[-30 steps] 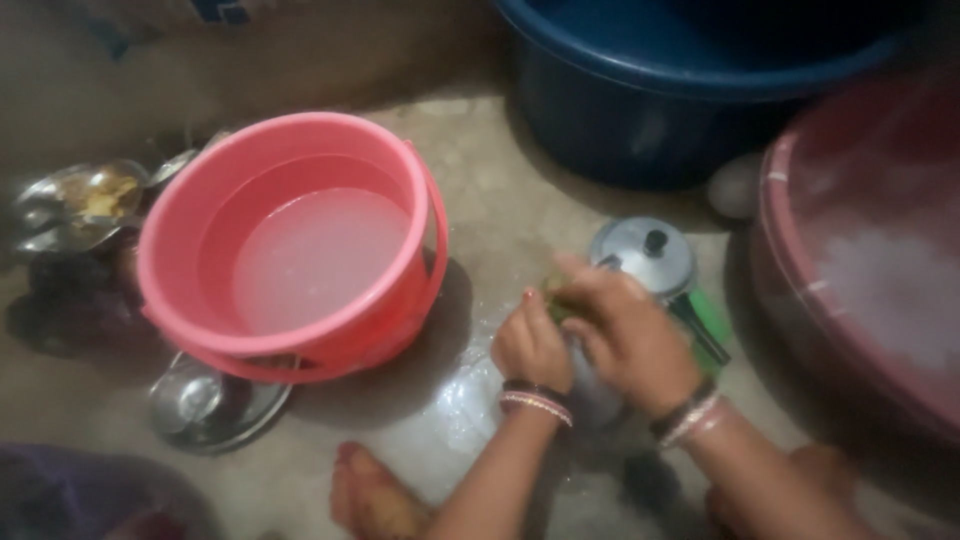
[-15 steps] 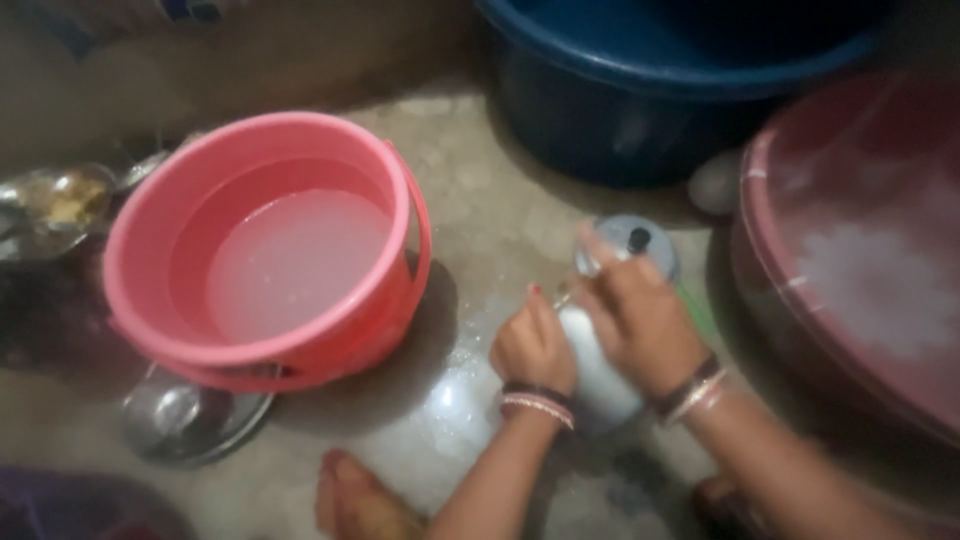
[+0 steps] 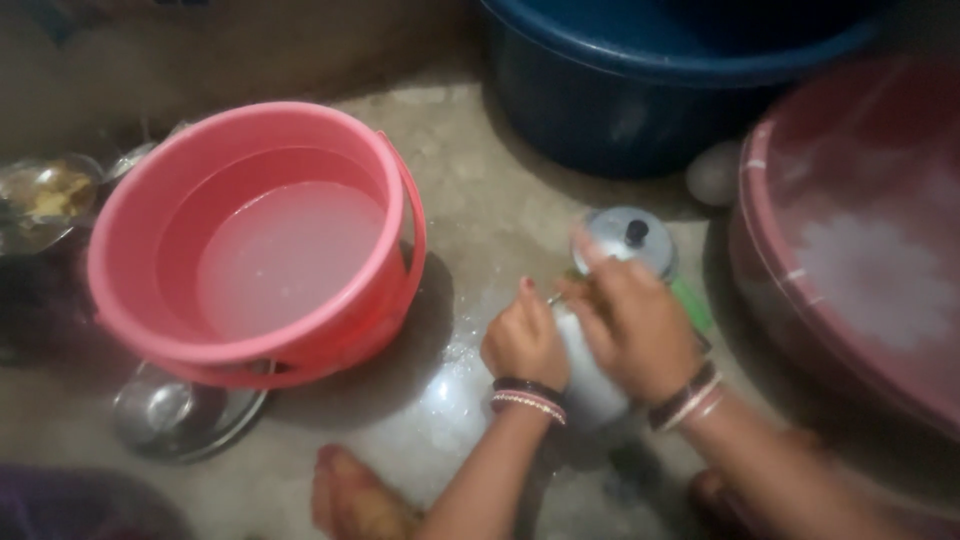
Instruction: The person washes a small metal pressure cooker and its lid using a green sponge and water from a pink bucket. They scrub the interior and exterior of the pot and the lid, then place the cleaned items on the floor.
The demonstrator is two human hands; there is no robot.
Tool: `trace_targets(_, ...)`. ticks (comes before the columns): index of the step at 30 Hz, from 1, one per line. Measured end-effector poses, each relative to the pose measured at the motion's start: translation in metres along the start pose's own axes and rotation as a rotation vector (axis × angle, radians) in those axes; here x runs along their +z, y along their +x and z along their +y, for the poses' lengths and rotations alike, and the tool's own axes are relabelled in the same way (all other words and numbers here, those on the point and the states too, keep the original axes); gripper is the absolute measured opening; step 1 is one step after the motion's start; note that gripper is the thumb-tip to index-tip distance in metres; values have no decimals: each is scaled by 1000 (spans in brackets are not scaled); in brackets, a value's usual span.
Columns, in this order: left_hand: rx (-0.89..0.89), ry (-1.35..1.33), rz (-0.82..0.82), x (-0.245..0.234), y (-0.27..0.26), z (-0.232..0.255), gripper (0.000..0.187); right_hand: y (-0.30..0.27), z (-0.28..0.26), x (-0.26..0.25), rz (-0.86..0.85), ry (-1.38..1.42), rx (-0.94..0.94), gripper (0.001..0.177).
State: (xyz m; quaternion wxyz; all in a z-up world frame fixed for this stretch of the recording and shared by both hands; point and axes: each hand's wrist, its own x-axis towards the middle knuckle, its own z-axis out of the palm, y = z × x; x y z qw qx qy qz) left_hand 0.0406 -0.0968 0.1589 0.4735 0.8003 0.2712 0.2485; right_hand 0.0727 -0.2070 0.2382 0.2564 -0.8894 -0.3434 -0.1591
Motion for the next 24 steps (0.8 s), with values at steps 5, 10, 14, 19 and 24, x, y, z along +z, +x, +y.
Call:
trace_targets(5,-9,-125,28,0,0,-5,54,-14,13,11,5,195,67,68)
trace_targets(10,-41,-73,35,1,5,-10,55,-9,36,5,92,380,400,70)
trace_targets(14,1,-77,54,2,4,-14,55,-27,15,8,60,237,376,60)
trace_targets(19,27,-153,30,3,6,-22,53,-51,-12,19,53,-36,-204,51)
trace_targets(24,-7,-160,61,0,2,-36,57,-9,36,8,-169,379,614,76)
